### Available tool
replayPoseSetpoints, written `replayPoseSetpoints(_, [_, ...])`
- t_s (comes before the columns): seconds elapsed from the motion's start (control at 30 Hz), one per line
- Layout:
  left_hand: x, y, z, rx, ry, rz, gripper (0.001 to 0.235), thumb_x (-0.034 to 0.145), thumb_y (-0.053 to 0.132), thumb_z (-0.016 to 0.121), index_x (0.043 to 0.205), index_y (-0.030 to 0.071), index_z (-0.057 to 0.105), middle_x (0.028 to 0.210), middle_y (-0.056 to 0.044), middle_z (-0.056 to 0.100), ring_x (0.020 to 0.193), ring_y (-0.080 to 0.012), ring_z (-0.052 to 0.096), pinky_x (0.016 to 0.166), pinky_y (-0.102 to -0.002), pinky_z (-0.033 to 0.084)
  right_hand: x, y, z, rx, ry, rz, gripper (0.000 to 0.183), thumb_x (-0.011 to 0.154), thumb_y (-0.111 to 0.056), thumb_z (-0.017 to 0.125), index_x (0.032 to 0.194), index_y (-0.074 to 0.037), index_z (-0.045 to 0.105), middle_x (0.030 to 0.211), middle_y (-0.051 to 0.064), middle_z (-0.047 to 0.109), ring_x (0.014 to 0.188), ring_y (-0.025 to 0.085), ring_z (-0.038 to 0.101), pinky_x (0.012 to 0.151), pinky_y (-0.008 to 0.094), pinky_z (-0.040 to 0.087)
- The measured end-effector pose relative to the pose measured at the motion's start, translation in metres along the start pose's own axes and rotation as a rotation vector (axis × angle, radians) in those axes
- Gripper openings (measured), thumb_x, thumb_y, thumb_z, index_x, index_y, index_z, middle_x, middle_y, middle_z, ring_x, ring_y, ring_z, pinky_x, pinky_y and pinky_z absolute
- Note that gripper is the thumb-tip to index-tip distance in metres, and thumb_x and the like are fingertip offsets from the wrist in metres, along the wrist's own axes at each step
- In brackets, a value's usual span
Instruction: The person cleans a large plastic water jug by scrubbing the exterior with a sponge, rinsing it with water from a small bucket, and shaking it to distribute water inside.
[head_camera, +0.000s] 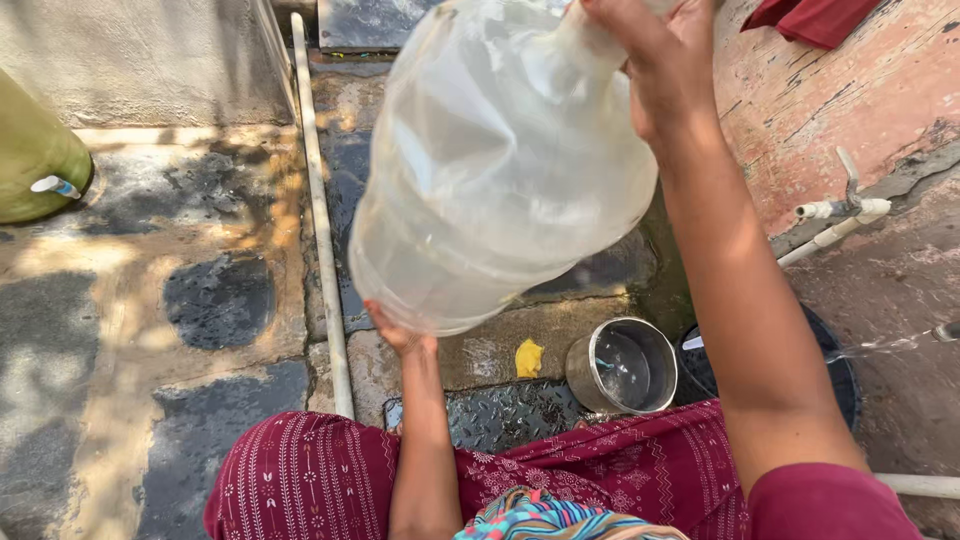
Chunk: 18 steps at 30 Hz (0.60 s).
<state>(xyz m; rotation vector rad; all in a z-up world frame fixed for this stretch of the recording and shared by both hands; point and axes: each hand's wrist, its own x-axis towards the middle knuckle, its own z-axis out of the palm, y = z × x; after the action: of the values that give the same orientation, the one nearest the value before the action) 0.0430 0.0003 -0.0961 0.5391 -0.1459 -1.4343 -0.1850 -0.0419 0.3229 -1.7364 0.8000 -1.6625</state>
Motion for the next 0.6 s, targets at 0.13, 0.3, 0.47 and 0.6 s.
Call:
replayPoseSetpoints(0.13, [0.005, 0.006, -0.014, -0.176, -0.008, 0.222, 0.109, 0.074, 0.075, 0.066, 0.16, 0.025, 0.023, 0.163, -0.011, 0.031, 0.15, -0.0381, 0.036, 0.117, -0.064, 0.036, -0.04, -0.07, 0.014, 0.014, -0.231, -0.048, 0.031, 0.1, -0.018, 0.078, 0.127, -0.013, 0.064, 0.117, 0.004, 0.072, 0.11, 0.015, 0.072, 0.107, 0.034, 0.059])
replayPoseSetpoints(0.3, [-0.006, -0.015, -0.002, -0.004, 0.005, 0.041, 0.101, 0.07, 0.072, 0.062, 0.154, 0.028, 0.029, 0.152, -0.014, 0.04, 0.138, -0.0364, 0.047, 0.105, -0.063, 0.043, -0.044, -0.097, 0.01, -0.01, -0.111, 0.017, 0.025, 0.105, -0.011, 0.078, 0.125, -0.006, 0.065, 0.114, 0.007, 0.069, 0.103, 0.015, 0.067, 0.1, 0.033, 0.053])
replayPoseSetpoints(0.47, [-0.01, 0.014, 0.031, -0.07, -0.191, -0.024, 0.092, 0.084, 0.066, 0.065, 0.155, 0.014, 0.038, 0.15, -0.012, 0.051, 0.137, -0.0332, 0.051, 0.115, -0.053, 0.045, -0.059, -0.092, -0.046, -0.045, 0.1, 0.071, 0.038, 0.096, -0.012, 0.075, 0.131, -0.009, 0.06, 0.117, 0.008, 0.071, 0.109, 0.019, 0.069, 0.105, 0.04, 0.058])
replayPoseSetpoints(0.6, [-0.004, 0.072, 0.095, 0.092, -0.408, 0.307, 0.089, 0.082, 0.058, 0.076, 0.151, 0.014, 0.04, 0.141, -0.006, 0.057, 0.132, -0.0253, 0.058, 0.109, -0.047, 0.05, -0.137, -0.097, -0.146, -0.072, 0.179, -0.011, 0.042, 0.101, -0.028, 0.062, 0.139, -0.011, 0.051, 0.127, 0.013, 0.065, 0.123, 0.024, 0.065, 0.117, 0.044, 0.054])
